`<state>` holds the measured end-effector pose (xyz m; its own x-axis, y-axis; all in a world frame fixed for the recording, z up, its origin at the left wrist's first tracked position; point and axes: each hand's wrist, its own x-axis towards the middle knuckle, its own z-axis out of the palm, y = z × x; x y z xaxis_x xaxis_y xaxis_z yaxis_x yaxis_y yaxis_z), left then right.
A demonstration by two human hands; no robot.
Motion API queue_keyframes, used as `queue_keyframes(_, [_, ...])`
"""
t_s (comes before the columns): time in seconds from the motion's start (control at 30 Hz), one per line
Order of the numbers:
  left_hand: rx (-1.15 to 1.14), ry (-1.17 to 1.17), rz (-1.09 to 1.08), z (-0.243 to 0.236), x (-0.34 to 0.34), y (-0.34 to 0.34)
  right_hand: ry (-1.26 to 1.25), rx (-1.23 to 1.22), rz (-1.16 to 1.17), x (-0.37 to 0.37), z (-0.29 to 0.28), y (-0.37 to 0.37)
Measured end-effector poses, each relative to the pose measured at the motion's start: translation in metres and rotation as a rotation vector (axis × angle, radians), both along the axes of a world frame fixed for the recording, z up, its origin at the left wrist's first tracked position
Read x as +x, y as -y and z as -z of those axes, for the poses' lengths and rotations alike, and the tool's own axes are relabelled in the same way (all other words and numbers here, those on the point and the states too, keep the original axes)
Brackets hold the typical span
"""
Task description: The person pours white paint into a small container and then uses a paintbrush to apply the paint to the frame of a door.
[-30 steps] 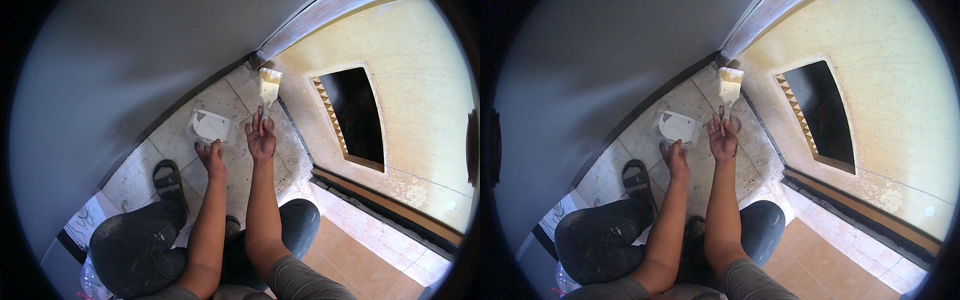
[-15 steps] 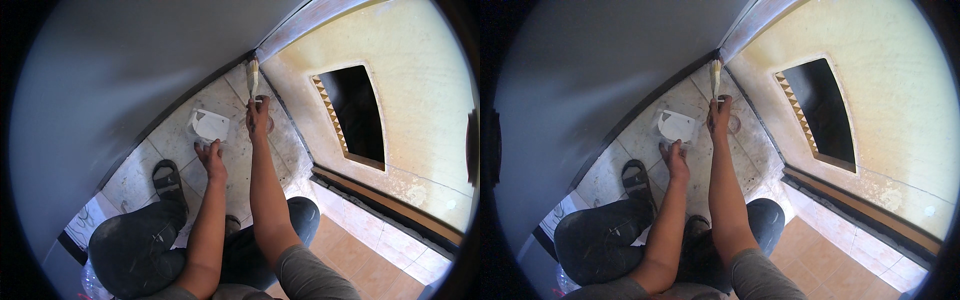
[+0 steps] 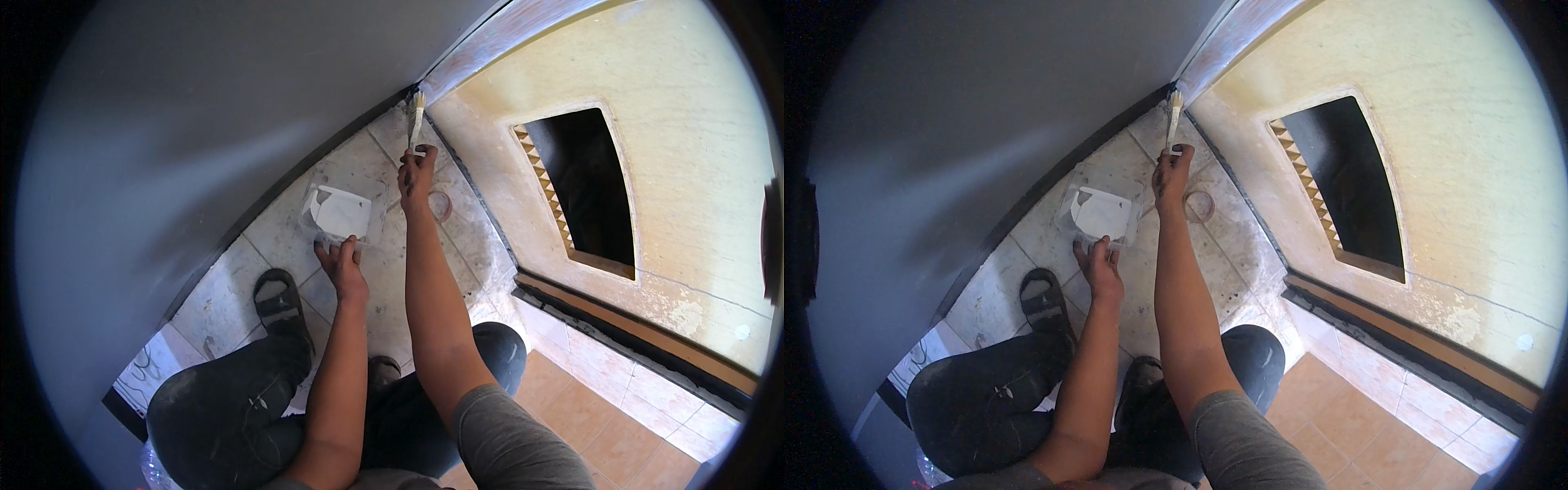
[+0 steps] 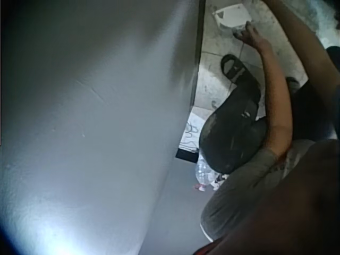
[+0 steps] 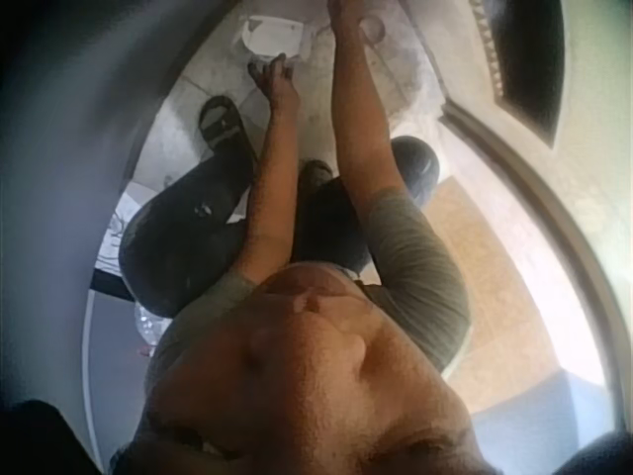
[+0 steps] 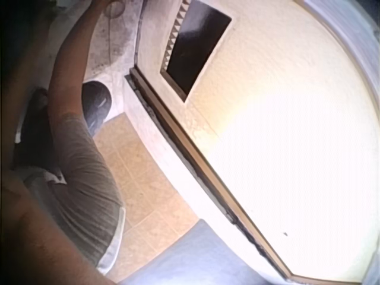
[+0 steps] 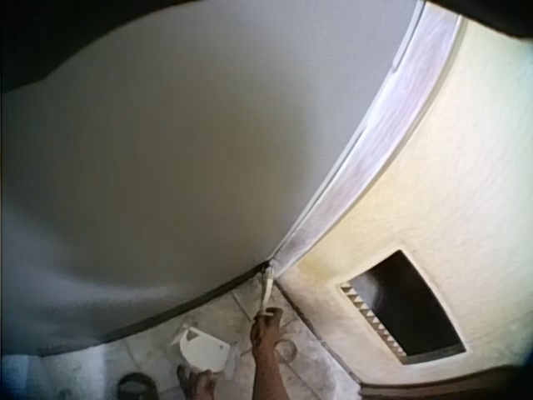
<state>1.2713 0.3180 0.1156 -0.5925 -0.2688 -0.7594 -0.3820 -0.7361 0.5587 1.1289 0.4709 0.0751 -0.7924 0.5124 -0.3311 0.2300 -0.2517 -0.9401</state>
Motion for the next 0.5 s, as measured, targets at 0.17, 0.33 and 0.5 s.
queue_keyframes(0.17, [0.006, 0.004, 0.018, -0.002, 0.001, 0.0, -0.044, -0.117, 0.082, -0.008, 0.006, 0.005])
queue_keyframes(0.33, [0.011, -0.02, 0.029, 0.002, 0.001, -0.002, -0.104, -0.235, 0.217, -0.021, 0.012, 0.008])
queue_keyframes(0.5, [0.024, -0.014, 0.021, 0.0, 0.0, 0.0, -0.052, -0.279, 0.276, -0.005, -0.012, 0.021])
